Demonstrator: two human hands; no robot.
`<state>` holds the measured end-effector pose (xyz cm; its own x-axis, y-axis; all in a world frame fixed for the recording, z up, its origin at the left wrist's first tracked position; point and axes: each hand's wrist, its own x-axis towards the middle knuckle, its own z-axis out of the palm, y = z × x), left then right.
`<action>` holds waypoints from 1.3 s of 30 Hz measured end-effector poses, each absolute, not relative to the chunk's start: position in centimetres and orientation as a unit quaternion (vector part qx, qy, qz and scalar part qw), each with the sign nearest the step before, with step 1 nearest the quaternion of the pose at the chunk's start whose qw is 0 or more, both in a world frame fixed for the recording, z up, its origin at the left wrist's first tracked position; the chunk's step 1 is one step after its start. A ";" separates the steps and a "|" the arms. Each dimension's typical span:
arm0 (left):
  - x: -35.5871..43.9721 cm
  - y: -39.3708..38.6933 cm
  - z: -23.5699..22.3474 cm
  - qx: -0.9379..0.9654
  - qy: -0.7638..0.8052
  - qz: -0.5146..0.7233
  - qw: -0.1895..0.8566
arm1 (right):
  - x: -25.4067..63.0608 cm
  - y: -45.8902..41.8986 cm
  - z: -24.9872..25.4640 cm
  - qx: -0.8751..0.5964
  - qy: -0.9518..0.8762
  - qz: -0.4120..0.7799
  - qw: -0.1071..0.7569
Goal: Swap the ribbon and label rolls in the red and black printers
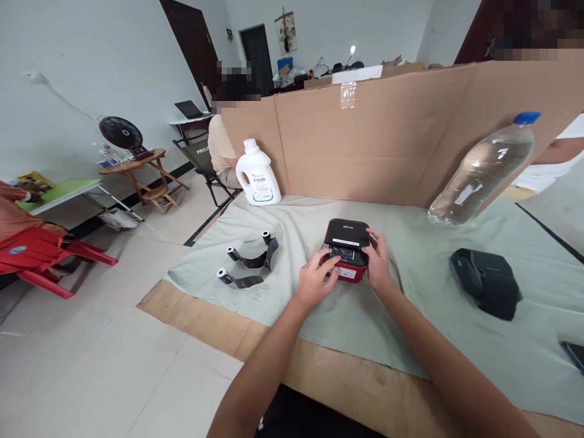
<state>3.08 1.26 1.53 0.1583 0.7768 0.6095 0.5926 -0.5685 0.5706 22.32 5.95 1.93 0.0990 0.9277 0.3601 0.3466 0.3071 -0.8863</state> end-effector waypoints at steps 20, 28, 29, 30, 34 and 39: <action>3.4 8.8 3.3 0.422 0.438 0.499 0.617 | 21.4 6.3 2.0 -0.502 -0.489 0.413 0.581; 3.8 8.2 3.1 0.426 0.391 0.529 0.621 | 21.0 6.4 0.5 -0.473 -0.483 0.408 0.614; 3.8 8.2 3.2 0.431 0.399 0.526 0.615 | 21.1 6.5 0.7 -0.478 -0.475 0.416 0.611; 3.9 8.2 3.3 0.437 0.407 0.525 0.607 | 21.2 6.5 0.9 -0.484 -0.467 0.424 0.606; 3.9 8.4 3.8 0.441 0.426 0.520 0.594 | 21.5 6.6 1.8 -0.507 -0.442 0.436 0.597; 3.8 8.0 4.0 0.423 0.432 0.512 0.610 | 21.2 6.5 0.9 -0.492 -0.458 0.404 0.621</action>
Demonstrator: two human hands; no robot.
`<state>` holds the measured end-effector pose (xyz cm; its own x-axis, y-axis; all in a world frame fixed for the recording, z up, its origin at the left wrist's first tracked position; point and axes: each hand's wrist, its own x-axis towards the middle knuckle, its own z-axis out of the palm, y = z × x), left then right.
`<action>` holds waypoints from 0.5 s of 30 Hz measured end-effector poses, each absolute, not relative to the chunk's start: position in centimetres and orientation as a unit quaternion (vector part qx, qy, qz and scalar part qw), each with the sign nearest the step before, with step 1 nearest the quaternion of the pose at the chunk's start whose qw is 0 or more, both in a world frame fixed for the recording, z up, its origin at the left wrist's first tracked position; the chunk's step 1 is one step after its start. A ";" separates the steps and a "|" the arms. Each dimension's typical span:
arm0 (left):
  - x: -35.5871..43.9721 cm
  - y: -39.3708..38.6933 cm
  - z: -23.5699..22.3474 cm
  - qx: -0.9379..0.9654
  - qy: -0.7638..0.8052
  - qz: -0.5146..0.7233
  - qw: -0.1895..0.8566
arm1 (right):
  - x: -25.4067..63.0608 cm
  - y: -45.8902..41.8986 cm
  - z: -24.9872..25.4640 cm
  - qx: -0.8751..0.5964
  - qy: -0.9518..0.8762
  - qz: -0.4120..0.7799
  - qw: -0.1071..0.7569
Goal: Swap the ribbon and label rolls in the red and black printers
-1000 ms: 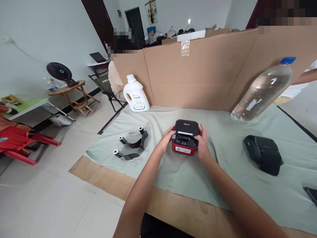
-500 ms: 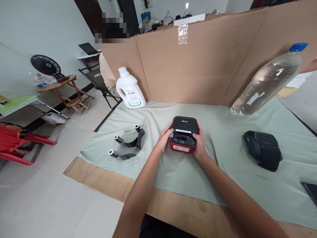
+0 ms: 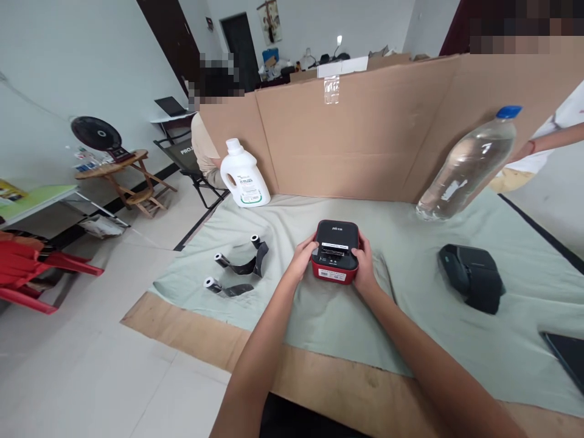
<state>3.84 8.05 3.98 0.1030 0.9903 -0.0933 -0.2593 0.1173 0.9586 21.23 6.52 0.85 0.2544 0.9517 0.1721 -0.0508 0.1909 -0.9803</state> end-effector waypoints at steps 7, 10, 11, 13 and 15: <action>4.1 6.7 3.3 0.436 0.441 0.560 0.550 | 21.2 6.0 -0.9 -0.480 -0.481 0.353 0.643; 4.2 5.6 2.7 0.461 0.455 0.576 0.499 | 22.2 4.5 -1.5 -0.459 -0.491 0.386 0.631; 4.3 5.3 2.5 0.469 0.455 0.577 0.490 | 22.6 3.9 -1.8 -0.447 -0.511 0.401 0.615; 4.4 4.7 2.2 0.481 0.450 0.572 0.489 | 23.5 2.8 -2.2 -0.436 -0.561 0.409 0.573; 4.3 4.5 2.1 0.485 0.443 0.569 0.495 | 23.8 2.4 -2.3 -0.449 -0.598 0.388 0.539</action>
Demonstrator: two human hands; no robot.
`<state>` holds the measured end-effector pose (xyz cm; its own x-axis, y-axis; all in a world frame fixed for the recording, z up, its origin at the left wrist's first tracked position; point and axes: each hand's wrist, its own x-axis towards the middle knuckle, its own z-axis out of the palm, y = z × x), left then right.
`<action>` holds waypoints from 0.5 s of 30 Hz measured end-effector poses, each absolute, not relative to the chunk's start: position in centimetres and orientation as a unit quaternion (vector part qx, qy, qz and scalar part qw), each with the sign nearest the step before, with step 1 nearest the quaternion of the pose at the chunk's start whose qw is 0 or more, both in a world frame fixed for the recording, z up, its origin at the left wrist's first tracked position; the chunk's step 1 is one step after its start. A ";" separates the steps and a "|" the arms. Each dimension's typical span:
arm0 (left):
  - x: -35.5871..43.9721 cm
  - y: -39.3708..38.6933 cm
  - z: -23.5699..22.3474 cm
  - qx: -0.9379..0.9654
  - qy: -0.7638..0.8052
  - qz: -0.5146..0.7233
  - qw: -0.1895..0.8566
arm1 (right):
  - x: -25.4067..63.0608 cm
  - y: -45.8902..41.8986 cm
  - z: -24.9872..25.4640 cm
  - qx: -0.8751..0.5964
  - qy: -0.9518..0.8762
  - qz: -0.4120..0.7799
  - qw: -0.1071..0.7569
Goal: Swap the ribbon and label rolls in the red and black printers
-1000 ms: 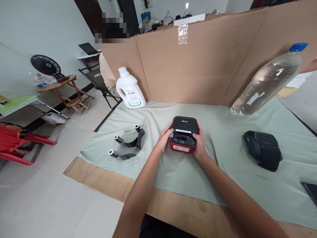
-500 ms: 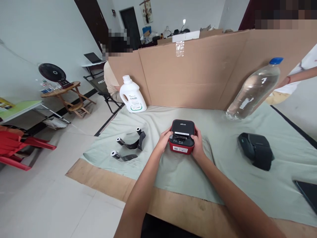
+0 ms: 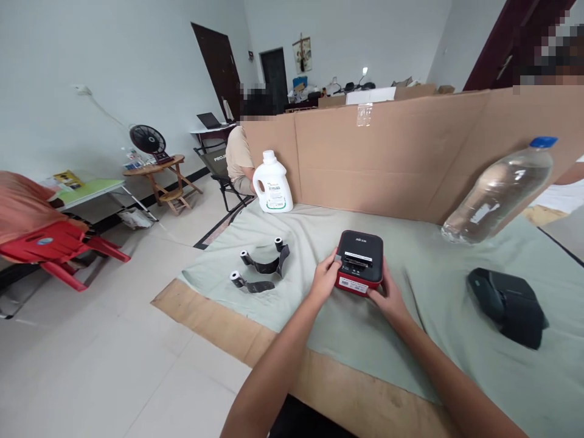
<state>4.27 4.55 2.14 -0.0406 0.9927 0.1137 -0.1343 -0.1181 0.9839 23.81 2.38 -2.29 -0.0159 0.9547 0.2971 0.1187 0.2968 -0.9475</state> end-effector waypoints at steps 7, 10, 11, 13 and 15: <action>-1.0 9.1 6.3 0.470 0.425 0.624 0.457 | 17.8 7.8 3.9 -0.454 -0.663 0.285 0.523; -5.1 12.7 8.8 0.445 0.406 0.645 0.469 | 12.7 12.6 7.0 -0.423 -0.655 0.302 0.549; -6.5 13.9 9.4 0.435 0.404 0.650 0.475 | 11.0 14.1 7.5 -0.412 -0.647 0.320 0.556; -9.2 16.1 9.9 0.411 0.409 0.653 0.487 | 7.7 17.0 7.7 -0.393 -0.632 0.354 0.566; -11.8 18.0 9.7 0.378 0.430 0.649 0.501 | 4.7 19.1 7.1 -0.379 -0.625 0.376 0.569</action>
<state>-11.76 17.99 9.69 -0.2122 0.9753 0.0605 -0.3248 -0.1288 0.9370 4.73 19.12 7.08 -0.0646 0.9023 0.4263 0.0450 0.4294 -0.9020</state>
